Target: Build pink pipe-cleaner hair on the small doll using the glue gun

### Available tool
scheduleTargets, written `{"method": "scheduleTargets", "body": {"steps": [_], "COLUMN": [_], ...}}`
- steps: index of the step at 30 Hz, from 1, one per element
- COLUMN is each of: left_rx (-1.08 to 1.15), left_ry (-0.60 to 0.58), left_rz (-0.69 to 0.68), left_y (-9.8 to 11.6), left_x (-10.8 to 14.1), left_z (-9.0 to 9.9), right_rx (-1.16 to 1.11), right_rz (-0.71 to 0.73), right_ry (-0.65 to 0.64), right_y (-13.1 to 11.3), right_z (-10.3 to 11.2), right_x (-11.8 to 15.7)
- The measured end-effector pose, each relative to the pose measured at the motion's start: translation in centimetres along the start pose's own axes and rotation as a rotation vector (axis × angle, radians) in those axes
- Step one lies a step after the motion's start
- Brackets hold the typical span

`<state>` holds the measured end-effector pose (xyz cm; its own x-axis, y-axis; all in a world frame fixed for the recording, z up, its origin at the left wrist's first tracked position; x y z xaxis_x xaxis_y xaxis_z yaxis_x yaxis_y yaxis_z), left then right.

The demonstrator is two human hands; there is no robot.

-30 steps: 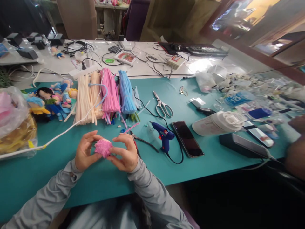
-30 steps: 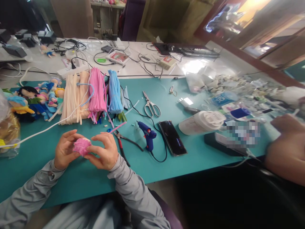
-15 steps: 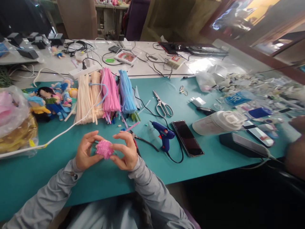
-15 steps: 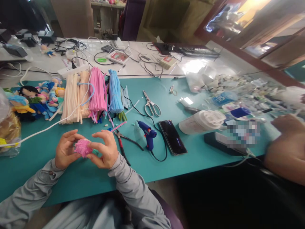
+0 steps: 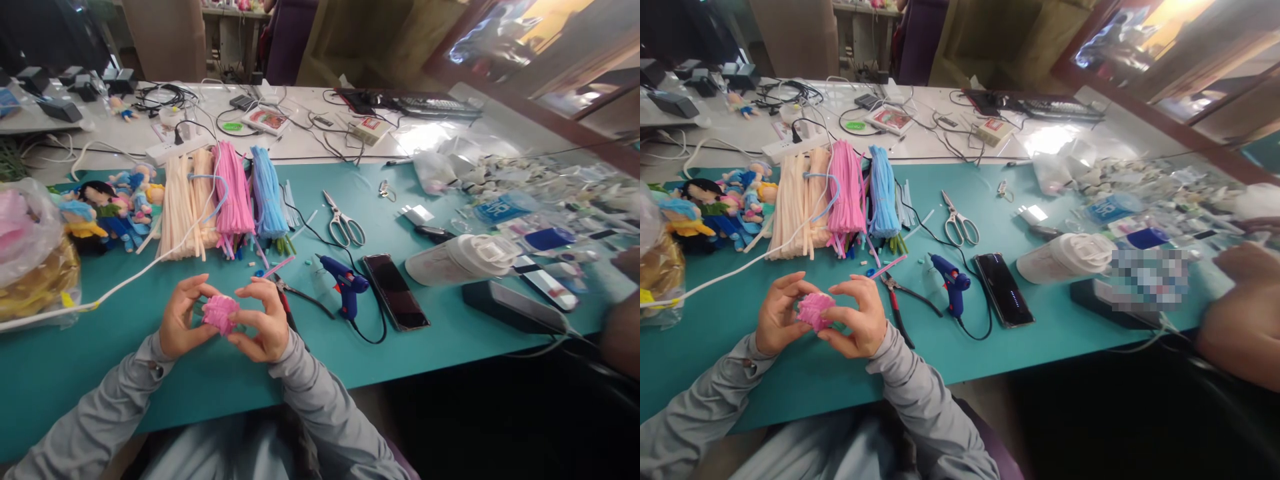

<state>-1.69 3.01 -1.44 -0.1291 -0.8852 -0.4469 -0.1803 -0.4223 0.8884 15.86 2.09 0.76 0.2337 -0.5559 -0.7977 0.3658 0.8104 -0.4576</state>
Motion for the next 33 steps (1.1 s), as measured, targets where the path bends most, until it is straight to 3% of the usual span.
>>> {"method": "scheduleTargets", "body": {"steps": [4, 16, 23, 29, 33], "left_rx": [-0.001, -0.008, -0.005, 0.004, 0.035], "left_ry": [0.002, 0.031, 0.022, 0.04, 0.096], "left_rz": [0.015, 0.086, 0.064, 0.097, 0.136], "left_y": [0.1, -0.1, -0.1, -0.3, -0.3], "left_x": [0.0, 0.0, -0.1, 0.1, 0.1], "left_z": [-0.1, -0.1, -0.1, -0.1, 0.1], "right_rx": [-0.009, 0.003, -0.062, -0.045, -0.121], "right_rz": [0.02, -0.049, -0.084, -0.051, -0.146], "right_ry": [0.03, -0.071, 0.086, 0.054, 0.109], "right_y": [-0.1, 0.0, -0.1, -0.3, -0.2], "right_z": [0.1, -0.2, 0.1, 0.0, 0.0], "right_x": [-0.2, 0.2, -0.3, -0.7, -0.6]}}
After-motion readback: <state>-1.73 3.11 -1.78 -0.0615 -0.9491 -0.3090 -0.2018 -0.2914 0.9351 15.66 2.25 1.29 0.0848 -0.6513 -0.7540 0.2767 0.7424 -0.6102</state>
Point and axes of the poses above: each hand's wrist, its own x-axis away from the middle knuckle, its own z-axis out of the back of the hand, y = z × x, the point moved 2 cm from there along -x, towards the middle knuckle, and after that the axes turned 3 degrees about y, right-handed, at the moved point
